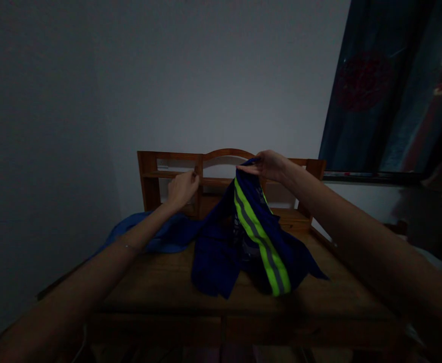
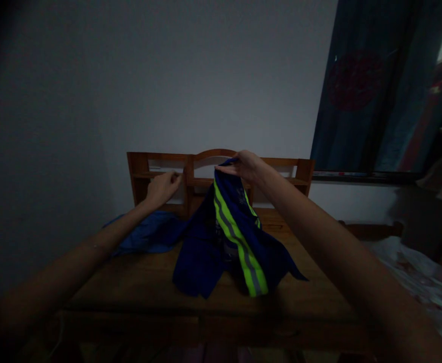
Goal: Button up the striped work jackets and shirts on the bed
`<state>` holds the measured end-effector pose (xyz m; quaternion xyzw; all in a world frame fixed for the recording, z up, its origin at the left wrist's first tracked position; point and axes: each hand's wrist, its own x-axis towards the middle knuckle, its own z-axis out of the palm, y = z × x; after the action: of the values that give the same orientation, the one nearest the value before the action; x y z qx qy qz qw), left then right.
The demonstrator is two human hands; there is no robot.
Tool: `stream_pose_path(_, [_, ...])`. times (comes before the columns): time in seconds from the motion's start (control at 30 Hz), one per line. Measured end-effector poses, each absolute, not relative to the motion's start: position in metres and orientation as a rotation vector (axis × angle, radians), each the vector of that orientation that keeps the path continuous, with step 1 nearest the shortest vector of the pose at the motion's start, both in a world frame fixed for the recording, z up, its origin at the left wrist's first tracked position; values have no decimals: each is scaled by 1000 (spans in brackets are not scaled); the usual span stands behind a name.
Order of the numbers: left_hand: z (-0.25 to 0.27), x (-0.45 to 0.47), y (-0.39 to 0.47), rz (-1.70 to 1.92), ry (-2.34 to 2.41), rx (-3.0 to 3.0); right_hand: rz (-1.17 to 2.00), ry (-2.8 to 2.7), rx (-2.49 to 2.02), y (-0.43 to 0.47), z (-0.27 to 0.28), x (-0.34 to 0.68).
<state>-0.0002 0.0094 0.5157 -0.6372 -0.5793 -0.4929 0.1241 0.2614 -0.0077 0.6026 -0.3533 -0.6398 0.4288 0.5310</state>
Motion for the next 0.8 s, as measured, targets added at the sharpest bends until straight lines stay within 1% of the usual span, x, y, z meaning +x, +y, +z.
stream_pose_path(0.03, [519,19,-5,-1461,-1517,-1843,1181,-1465,-805,-6,603,253])
stream_pose_path(0.07, [522,38,-23,-1489,-1331,-1854,1262,-1409,-779,-4,604,246])
stream_pose_path(0.1, [523,56,-42,-1491,-1165,-1880,1275,-1367,-755,-3,604,239])
stream_pose_path(0.17, [521,86,-78,-1329,-888,-2032,1178,-1335,-696,1,605,228])
stream_pose_path(0.23, [510,108,-102,-1101,-770,-2190,1049,-1350,-649,5,608,221])
stream_pose_path(0.33, [487,118,-105,-991,-910,-2251,836,-1364,-599,10,618,221])
stream_pose_path(0.47, [471,101,-71,-1028,-1140,-2090,589,-1431,-587,9,642,238])
stream_pose_path(0.57, [473,82,-46,-1024,-1300,-1972,396,-1498,-588,8,661,257])
stream_pose_path(0.67, [483,64,-24,-1067,-1470,-1967,139,-1543,-566,9,674,277])
stream_pose_path(0.8, [507,39,5,-1376,-1508,-2064,-258,-1639,-638,8,671,301])
